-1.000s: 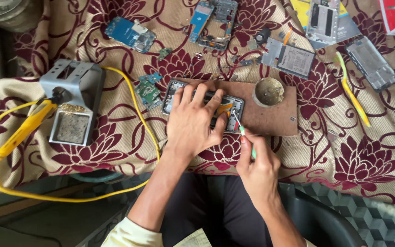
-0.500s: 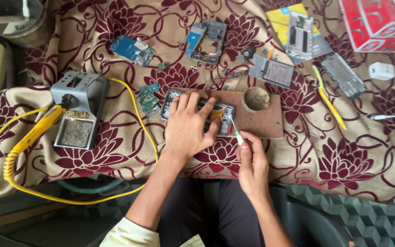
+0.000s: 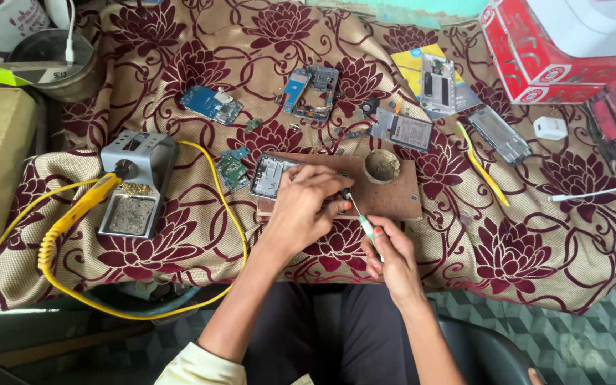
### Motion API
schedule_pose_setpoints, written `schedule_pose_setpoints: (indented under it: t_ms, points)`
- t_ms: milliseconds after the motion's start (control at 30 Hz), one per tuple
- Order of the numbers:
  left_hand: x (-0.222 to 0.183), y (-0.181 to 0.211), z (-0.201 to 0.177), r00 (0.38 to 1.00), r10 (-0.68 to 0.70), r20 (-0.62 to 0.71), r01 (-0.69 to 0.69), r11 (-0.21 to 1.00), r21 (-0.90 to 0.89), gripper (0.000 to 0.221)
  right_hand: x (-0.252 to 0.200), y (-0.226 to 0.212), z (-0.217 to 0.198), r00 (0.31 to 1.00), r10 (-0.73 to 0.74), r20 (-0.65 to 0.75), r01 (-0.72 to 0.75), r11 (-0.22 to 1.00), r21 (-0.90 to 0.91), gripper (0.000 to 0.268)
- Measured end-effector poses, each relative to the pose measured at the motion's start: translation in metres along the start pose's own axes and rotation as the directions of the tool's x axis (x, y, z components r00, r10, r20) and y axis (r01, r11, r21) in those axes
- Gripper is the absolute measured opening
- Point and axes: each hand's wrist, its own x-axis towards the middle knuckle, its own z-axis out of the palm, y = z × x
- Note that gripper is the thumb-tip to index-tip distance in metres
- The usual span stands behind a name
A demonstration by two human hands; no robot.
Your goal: The person cleans a small green circuit board with a toothbrush, then uses a screwdriver to pry open a disassembled mobile phone casing and manipulate internal components.
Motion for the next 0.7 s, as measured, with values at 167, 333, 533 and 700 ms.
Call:
schedule_pose_setpoints:
  t_ms: [167,333,533,700]
  points:
    - [0.001,-0.004,0.001,1.0,0.017,-0.009,-0.017,0.998,0.063,0.031,0.002,-0.001,-0.002,0.999,-0.015,0.033,0.015,1.0,-0.003,0.037]
    - [0.0,-0.01,0.007,0.999,0.04,0.006,-0.04,0.998,0.055,0.024,0.0,0.0,-0.002,0.999,-0.027,0.027,0.028,0.999,-0.02,0.037]
    - [0.0,-0.012,0.005,0.998,0.03,0.06,-0.033,0.998,0.052,0.02,0.0,-0.001,-0.003,0.998,-0.038,0.047,0.039,0.999,-0.009,0.04]
    - [-0.001,-0.019,-0.007,0.998,0.062,-0.01,-0.06,0.987,0.15,0.023,0.0,-0.001,-0.005,0.998,-0.046,0.042,0.045,0.999,0.014,0.04]
